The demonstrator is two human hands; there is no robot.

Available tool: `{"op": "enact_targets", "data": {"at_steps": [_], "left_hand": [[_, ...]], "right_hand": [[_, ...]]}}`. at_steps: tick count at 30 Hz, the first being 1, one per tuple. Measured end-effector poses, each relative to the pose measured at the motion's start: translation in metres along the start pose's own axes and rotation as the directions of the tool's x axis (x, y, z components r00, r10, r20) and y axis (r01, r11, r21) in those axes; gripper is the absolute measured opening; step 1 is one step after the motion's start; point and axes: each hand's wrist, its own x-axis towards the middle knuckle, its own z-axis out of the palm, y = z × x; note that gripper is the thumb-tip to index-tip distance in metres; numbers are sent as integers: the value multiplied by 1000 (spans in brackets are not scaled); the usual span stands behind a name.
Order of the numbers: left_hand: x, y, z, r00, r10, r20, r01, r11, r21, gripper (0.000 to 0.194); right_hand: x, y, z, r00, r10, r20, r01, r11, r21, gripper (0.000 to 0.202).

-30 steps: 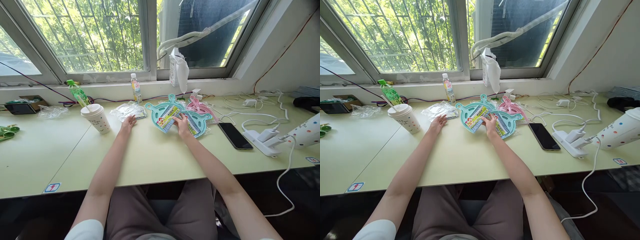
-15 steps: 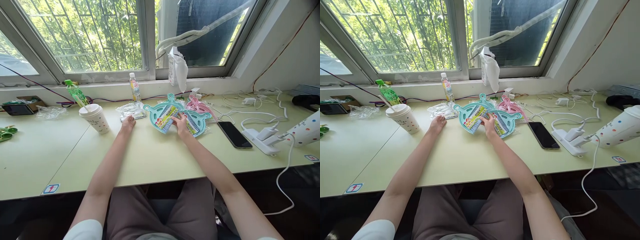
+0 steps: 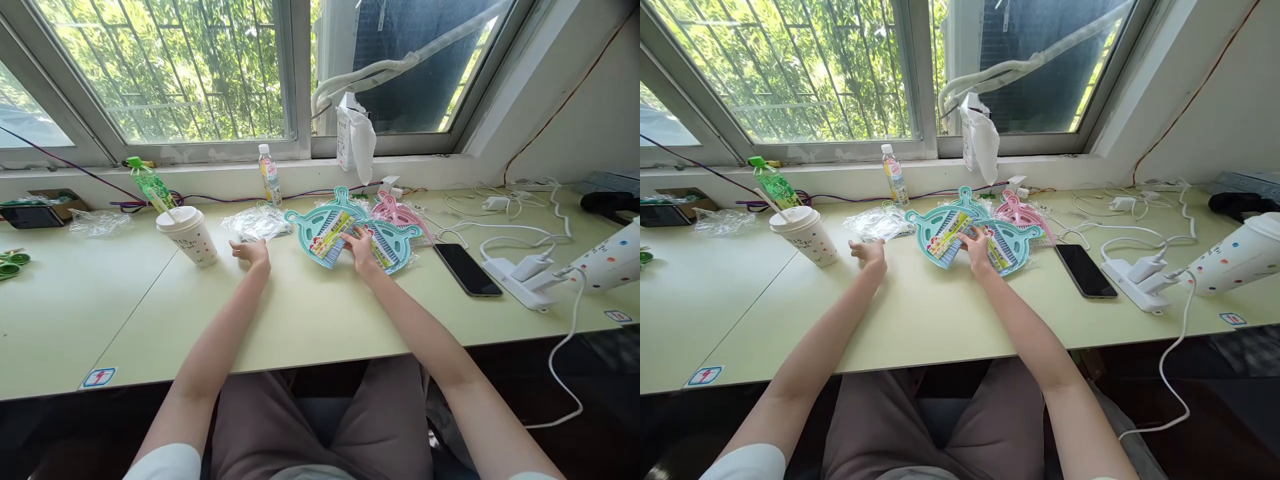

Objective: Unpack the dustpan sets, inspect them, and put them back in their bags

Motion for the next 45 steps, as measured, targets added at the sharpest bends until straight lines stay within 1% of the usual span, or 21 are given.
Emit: {"op": "enact_targets", "data": {"at_steps": [1,2,3,4,7,9,11,13,15,18,22,24,27,31,34,36,37,38,40,42,45], "left_hand": [[-8,5,0,983,62,-171,-48,996,81,85],[-16,10,1,958,126,-259,-82,981,174,93],[-24,16,1,942,184,-281,-107,958,267,95],[-31,20,1,944,217,-249,-131,938,321,91],[-43,25,3,943,329,51,-332,917,221,62],[-46,19,8,881,366,300,-405,911,75,39],[-46,10,15,808,304,504,-344,939,-13,31],[-46,3,23,776,176,605,-187,981,-46,41],[-46,-1,27,801,87,592,-59,996,-66,58],[-46,-1,28,836,17,548,35,996,-84,83],[-43,-2,26,803,-50,593,116,990,-75,94],[-42,-4,27,818,-53,573,113,991,-69,94],[-38,-5,27,871,-3,492,57,994,-93,87],[-31,-2,22,939,111,325,-70,988,-134,74],[-26,4,17,967,168,189,-148,982,-113,66],[-22,7,13,974,185,131,-174,980,-95,62],[-20,9,11,975,192,115,-182,979,-92,60],[-18,10,10,974,200,106,-190,977,-93,58],[-15,11,9,970,218,103,-208,973,-103,53],[-14,11,8,967,224,119,-212,972,-106,49],[-16,10,9,965,201,167,-188,978,-92,45]], "right_hand": [[0,0,0,1000,-2,-4,2,1000,1,42],[1,1,0,1000,-3,-8,3,1000,5,42],[1,1,0,1000,-3,-11,3,1000,9,42],[1,1,0,1000,-2,-13,2,1000,12,42],[0,0,0,1000,6,-12,-6,1000,7,43],[0,0,0,1000,7,-4,-7,1000,-1,44],[1,1,-1,1000,2,16,-2,1000,1,45],[1,1,-1,999,1,48,-2,1000,1,45],[1,0,-1,996,13,83,-12,1000,-7,43],[0,0,0,992,31,119,-30,999,-13,37],[0,-1,1,991,64,117,-61,998,-23,29],[0,-1,1,988,97,116,-92,994,-53,24],[0,0,3,981,117,154,-100,988,-116,18],[-2,1,7,964,113,241,-56,971,-233,17],[-4,3,7,925,155,346,-6,919,-395,17],[-5,3,5,895,160,416,107,828,-550,9],[-6,3,4,884,149,442,199,737,-646,8],[-8,2,3,878,131,461,298,605,-739,10],[-11,-1,3,873,94,479,440,272,-856,15],[-12,-5,3,882,70,467,467,11,-884,20],[-9,-10,-1,909,55,412,415,-167,-894,23]]}}
